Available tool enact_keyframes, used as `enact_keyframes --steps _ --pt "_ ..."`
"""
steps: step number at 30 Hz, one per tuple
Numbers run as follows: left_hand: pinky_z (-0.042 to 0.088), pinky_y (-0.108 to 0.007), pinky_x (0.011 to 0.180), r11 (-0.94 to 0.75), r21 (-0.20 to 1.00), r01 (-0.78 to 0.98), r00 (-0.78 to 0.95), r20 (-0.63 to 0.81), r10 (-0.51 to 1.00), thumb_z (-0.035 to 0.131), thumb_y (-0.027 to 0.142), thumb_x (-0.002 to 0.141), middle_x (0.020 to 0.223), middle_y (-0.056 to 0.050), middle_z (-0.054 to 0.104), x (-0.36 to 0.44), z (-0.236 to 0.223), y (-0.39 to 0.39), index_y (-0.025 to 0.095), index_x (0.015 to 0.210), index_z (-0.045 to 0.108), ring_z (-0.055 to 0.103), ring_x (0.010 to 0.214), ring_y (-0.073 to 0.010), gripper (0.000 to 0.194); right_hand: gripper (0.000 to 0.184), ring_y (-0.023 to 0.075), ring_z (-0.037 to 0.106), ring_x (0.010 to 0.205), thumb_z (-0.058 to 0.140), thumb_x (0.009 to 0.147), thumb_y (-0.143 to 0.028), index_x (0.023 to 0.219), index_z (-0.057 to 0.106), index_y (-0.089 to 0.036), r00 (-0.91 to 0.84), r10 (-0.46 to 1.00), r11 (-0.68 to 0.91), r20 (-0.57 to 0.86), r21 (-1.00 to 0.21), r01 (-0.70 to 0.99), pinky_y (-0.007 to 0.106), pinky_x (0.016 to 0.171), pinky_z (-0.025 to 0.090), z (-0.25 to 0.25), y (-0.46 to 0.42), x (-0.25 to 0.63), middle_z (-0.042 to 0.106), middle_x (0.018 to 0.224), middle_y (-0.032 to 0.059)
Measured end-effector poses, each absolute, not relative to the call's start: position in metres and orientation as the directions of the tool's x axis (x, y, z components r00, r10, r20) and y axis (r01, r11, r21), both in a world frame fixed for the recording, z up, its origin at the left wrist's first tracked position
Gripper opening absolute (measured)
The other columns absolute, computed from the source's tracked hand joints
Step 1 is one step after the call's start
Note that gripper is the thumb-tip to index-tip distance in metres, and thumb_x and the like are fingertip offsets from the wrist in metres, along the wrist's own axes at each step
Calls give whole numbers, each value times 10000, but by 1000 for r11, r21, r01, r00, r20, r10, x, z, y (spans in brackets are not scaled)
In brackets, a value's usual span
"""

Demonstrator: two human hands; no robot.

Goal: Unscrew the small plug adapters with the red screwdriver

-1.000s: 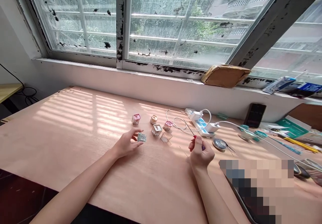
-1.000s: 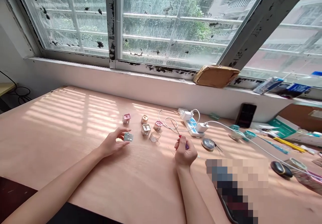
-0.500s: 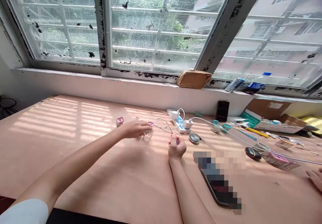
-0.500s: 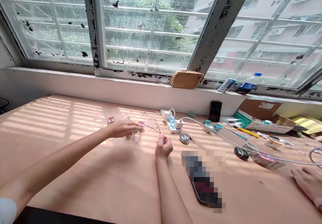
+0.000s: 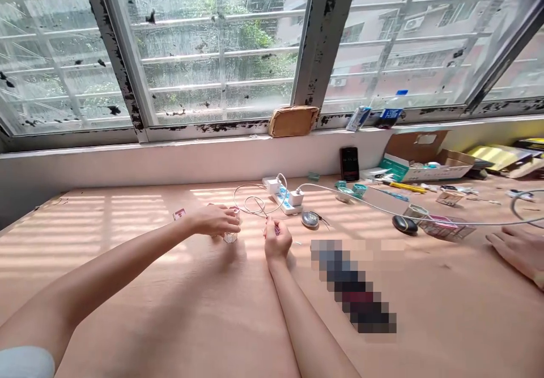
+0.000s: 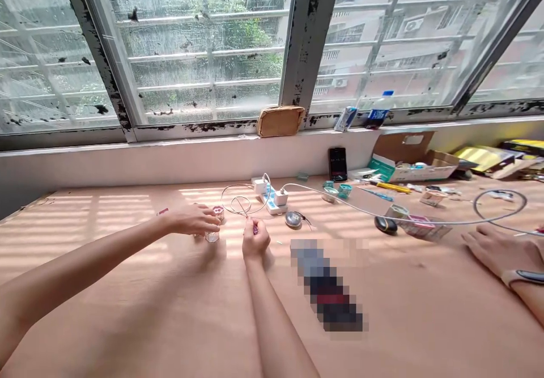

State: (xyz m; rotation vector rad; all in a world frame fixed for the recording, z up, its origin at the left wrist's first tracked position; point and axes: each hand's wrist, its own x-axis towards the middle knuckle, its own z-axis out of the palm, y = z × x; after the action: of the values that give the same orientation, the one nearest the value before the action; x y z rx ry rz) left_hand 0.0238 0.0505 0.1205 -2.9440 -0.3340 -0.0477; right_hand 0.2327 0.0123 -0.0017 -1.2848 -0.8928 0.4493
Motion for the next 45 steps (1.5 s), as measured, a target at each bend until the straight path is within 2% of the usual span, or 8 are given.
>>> enact_keyframes --steps 5,10,16,20,24,27,34,45 --pt "442 -311 903 -971 -157 180 982 -23 186 837 223 771 1227 -71 683 25 118 56 283 1201 625 598 1154 -258 483 411 199 518 535 506 888 -580 729 569 -207 603 738 253 302 -953 168 281 531 402 -1 13 233 542 520 8" --pt "434 -306 893 -968 -138 211 977 36 208 694 240 905 1060 -59 727 23 115 54 262 1176 642 637 1035 -233 277 404 209 521 549 498 887 -578 716 562 -217 610 738 241 287 -957 159 290 537 404 -2 15 231 549 526 19" --pt "459 -291 857 -965 -49 259 963 89 254 679 265 910 946 -57 706 28 113 39 251 1046 677 629 942 -218 137 401 207 527 567 493 883 -571 685 522 -223 619 729 249 293 -955 159 288 557 407 -1 15 230 550 543 17" --pt "450 -278 734 -963 -8 269 963 38 268 729 253 880 883 -58 687 36 115 15 222 1065 680 628 874 -224 194 394 212 536 576 497 875 -573 706 542 -220 617 728 254 299 -953 163 289 564 406 -1 16 231 553 547 16" --pt "405 -244 622 -924 152 351 935 -6 354 786 325 843 888 -33 692 37 116 -13 236 1070 698 643 783 -189 260 393 216 536 581 500 874 -567 677 523 -228 618 728 252 297 -954 161 289 570 411 -2 17 232 551 535 15" --pt "412 -236 630 -867 228 444 891 -8 454 817 378 805 936 -31 705 32 113 -32 246 1088 707 669 808 -191 332 394 219 532 571 504 869 -564 658 516 -232 620 729 248 290 -956 156 292 560 409 -2 17 232 553 523 19" --pt "408 -229 605 -806 187 561 813 58 579 834 457 766 817 -36 707 17 100 -65 226 1061 735 676 742 -197 388 412 217 532 547 489 859 -585 664 536 -226 622 729 245 286 -957 152 288 524 387 -2 17 232 558 501 21" --pt "516 -259 783 -757 320 570 763 135 632 709 283 893 1112 -72 762 12 89 -85 245 1229 701 732 929 -228 338 472 203 519 512 477 859 -630 602 479 -233 581 747 240 322 -946 217 286 509 366 1 -22 229 558 491 22"
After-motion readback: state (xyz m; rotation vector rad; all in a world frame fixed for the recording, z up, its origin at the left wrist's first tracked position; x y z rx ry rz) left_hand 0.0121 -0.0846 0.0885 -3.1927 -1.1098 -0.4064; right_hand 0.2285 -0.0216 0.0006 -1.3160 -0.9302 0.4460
